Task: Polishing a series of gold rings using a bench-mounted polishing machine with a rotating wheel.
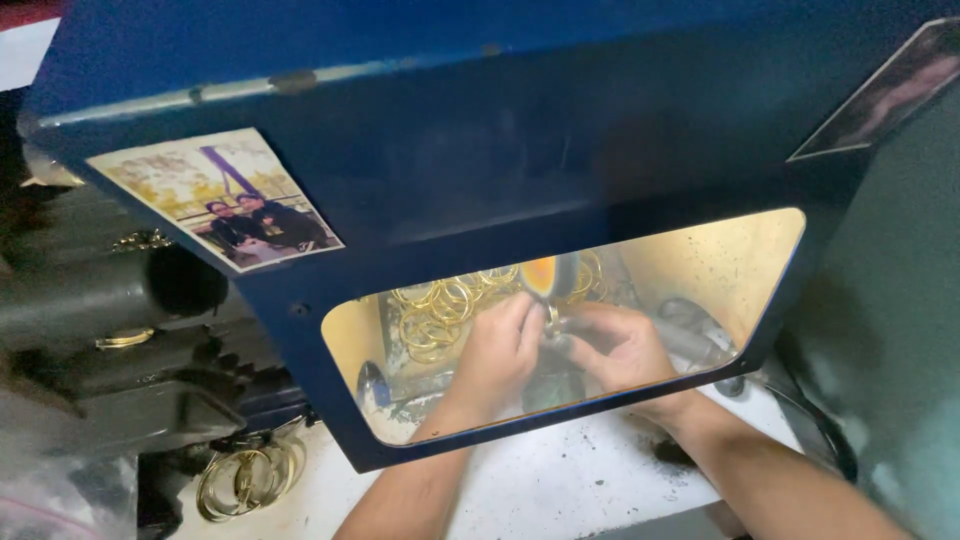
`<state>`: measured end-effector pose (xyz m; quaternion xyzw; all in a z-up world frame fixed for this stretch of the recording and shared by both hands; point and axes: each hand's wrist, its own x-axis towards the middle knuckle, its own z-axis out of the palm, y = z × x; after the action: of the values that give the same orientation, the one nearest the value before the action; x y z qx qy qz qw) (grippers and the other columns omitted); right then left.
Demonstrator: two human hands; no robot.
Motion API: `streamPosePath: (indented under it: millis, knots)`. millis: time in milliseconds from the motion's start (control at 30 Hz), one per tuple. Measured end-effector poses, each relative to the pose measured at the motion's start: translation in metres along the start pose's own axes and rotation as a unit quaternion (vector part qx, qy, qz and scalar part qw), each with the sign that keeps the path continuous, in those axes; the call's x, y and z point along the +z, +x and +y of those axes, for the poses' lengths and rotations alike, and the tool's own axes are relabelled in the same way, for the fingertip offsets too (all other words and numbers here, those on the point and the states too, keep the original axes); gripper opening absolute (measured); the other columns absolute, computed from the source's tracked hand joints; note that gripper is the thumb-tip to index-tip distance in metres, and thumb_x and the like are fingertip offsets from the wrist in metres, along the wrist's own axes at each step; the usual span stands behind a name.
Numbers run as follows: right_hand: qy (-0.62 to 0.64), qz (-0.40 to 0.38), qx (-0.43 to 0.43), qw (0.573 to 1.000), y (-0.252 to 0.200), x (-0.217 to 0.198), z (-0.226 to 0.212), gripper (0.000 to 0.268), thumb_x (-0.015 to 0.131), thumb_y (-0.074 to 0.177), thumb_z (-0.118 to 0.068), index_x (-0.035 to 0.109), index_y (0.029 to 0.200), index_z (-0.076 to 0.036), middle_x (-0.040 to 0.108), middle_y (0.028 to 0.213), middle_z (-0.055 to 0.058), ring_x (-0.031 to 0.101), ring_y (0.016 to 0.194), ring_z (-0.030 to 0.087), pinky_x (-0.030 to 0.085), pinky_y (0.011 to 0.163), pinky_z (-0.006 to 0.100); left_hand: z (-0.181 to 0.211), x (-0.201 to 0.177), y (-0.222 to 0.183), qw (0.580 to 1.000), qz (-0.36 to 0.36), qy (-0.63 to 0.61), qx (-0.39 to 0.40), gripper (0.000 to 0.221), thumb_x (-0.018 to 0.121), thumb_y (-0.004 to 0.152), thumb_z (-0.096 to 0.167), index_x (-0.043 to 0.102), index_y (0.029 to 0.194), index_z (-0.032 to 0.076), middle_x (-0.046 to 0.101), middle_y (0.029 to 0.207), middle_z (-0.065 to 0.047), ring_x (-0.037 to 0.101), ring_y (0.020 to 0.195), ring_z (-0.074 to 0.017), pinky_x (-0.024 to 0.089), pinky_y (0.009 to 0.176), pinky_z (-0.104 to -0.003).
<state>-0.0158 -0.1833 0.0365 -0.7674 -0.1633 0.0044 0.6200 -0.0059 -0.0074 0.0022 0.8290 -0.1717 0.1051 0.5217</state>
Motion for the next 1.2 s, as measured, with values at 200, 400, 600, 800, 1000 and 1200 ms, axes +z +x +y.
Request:
streamPosePath:
  millis: [200,400,600,800,1000,1200]
  knots:
    - [0.005,0.018,0.012,1.0,0.004,0.006,-0.004,0.016,0.079,0.084,-0.006,0.08,0.099,0.0,0.081,0.094,0.017,0.072,0.095,0.019,0.059,0.09,0.044,-0.001,-0.001,-0.004,1.0,0.003,0.004,-0.022,0.023,0.055,0.101,0.015,0.065,0.086,0.003,0.068,0.07,-0.021,0.07,0.073,-0.0439,0.054,0.065,-0.048]
    - [-0.037,-0.018,-0.045,0.998,0.007,0.003,-0.017,0.022,0.085,0.074,-0.005,0.08,0.096,-0.003,0.079,0.088,0.018,0.076,0.09,0.024,0.06,0.085,0.047,-0.007,-0.001,-0.004,1.0,-0.016,0.011,-0.024,0.023,0.056,0.102,0.021,0.063,0.083,0.01,0.068,0.069,-0.014,0.07,0.071,-0.0376,0.055,0.065,-0.042]
    - [0.012,0.018,-0.027,0.999,0.008,0.005,-0.007,0.012,0.083,0.079,-0.004,0.08,0.091,0.0,0.077,0.083,0.014,0.067,0.087,0.014,0.061,0.082,0.042,-0.008,0.002,-0.006,0.995,-0.038,-0.025,-0.091,0.028,0.054,0.102,0.029,0.063,0.082,0.01,0.071,0.069,-0.013,0.07,0.069,-0.0363,0.053,0.064,-0.042]
    - [0.048,0.019,-0.005,0.999,0.007,0.003,-0.002,0.012,0.082,0.082,-0.008,0.08,0.09,0.001,0.077,0.082,0.013,0.064,0.083,0.013,0.059,0.082,0.04,0.004,-0.001,-0.008,0.99,-0.044,-0.054,-0.123,0.028,0.053,0.101,0.024,0.066,0.081,0.008,0.07,0.071,-0.019,0.069,0.069,-0.0389,0.051,0.064,-0.042]
    - [0.012,0.014,-0.019,1.0,0.01,0.006,-0.007,0.014,0.082,0.082,-0.008,0.079,0.091,0.001,0.076,0.084,0.012,0.061,0.087,0.013,0.058,0.083,0.041,-0.012,0.006,-0.008,0.988,-0.039,-0.032,-0.145,0.029,0.054,0.1,0.025,0.068,0.081,0.009,0.07,0.07,-0.018,0.069,0.069,-0.0356,0.05,0.064,-0.042]
    - [-0.032,0.016,-0.047,0.998,0.013,0.007,-0.002,0.008,0.085,0.079,-0.003,0.08,0.083,0.0,0.073,0.073,0.014,0.068,0.075,0.017,0.059,0.076,0.039,-0.022,0.014,-0.013,0.985,-0.031,-0.046,-0.163,0.026,0.056,0.098,0.02,0.072,0.084,0.006,0.072,0.075,-0.019,0.073,0.076,-0.0308,0.052,0.067,-0.039]
